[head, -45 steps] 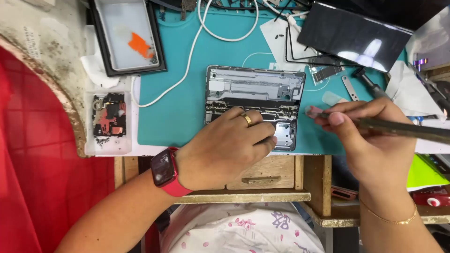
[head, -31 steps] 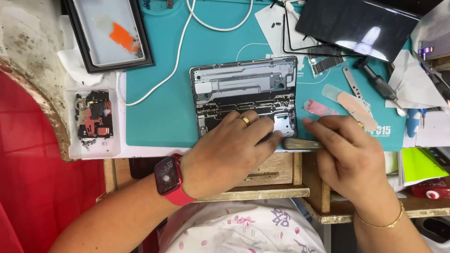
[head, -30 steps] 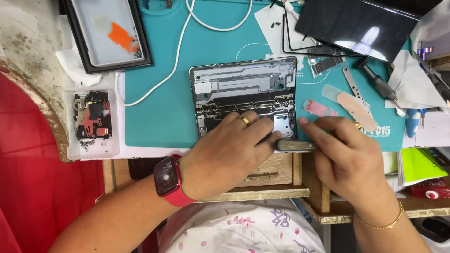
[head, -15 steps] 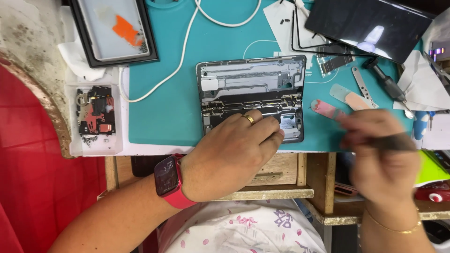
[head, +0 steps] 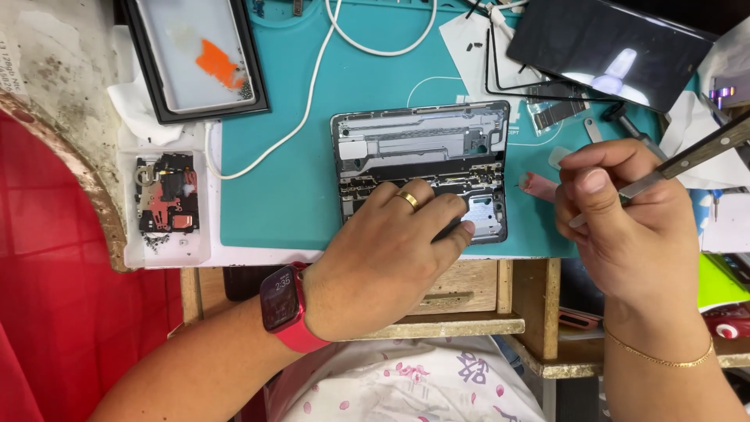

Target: Disassembling and manipulating internal components of a mobile phone using precision tools on a repair bench.

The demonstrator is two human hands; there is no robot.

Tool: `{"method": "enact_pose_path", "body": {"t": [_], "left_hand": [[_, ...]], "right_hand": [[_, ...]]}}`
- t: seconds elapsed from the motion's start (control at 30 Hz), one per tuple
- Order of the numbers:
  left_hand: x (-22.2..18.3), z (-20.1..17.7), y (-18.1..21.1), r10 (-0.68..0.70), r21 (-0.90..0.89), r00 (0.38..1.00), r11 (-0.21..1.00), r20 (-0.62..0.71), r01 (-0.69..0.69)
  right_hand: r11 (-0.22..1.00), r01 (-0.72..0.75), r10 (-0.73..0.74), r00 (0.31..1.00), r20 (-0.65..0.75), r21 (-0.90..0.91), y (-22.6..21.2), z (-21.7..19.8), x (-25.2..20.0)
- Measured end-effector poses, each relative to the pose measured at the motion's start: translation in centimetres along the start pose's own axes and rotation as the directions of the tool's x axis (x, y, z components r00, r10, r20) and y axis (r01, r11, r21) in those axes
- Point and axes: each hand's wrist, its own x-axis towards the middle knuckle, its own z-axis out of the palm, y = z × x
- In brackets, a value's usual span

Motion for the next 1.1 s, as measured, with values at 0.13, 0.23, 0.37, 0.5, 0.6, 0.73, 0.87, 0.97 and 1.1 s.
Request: {"method": "enact_pose_path", "body": {"t": [0.13, 0.23, 0.37, 0.5, 0.6, 0.73, 0.87, 0.97, 1.1], "left_hand": [[0.0, 0.0, 0.1, 0.009, 0.008, 1.0, 1.0, -0.028, -0.009], [0.0, 0.0, 0.1, 0.004, -0.009, 0.999, 1.0, -0.038, -0.004], [0.0, 0.0, 0.1, 0.013, -0.003, 0.998, 1.0, -0.069, -0.014], [0.0, 0.1, 0.0, 0.013, -0.022, 0.998, 1.0, -0.064, -0.014], [0.1, 0.1, 0.0, 0.018, -0.032, 0.997, 0.999, -0.076, -0.021], [0.0, 0.4, 0.0, 0.021, -0.021, 0.996, 1.0, -0.092, -0.023], [0.1, 0.0, 0.1, 0.008, -0.015, 0.996, 1.0, -0.089, -0.01], [0.2, -0.1, 0.2, 0.014, -0.011, 0.996, 1.0, -0.085, -0.015], [0.1, 0.0, 0.1, 0.011, 0.028, 0.998, 1.0, -0.056, -0.009]], "right_hand": [[0.974, -0.054, 0.039, 0.997, 0.071, 0.222, -1.3, -0.4, -0.1], [0.928, -0.164, 0.188, 0.981, -0.039, 0.335, -2.8, 0.2, -0.2], [0.968, -0.04, 0.068, 0.992, -0.106, 0.249, -3.0, 0.2, -1.0], [0.965, 0.163, -0.146, 0.985, -0.093, 0.207, -1.9, 0.1, -1.4], [0.957, 0.243, -0.227, 0.967, -0.112, 0.16, -0.6, -0.7, -1.2], [0.968, 0.215, -0.197, 0.97, -0.14, 0.128, 0.7, 0.1, -0.6], [0.985, 0.141, -0.13, 0.986, -0.103, 0.102, 1.2, 1.3, -0.7], [0.993, 0.073, -0.086, 0.986, -0.143, -0.097, -0.7, 3.0, -1.2], [0.97, 0.019, -0.061, 0.984, -0.167, -0.24, -1.6, 4.4, -1.0]]}}
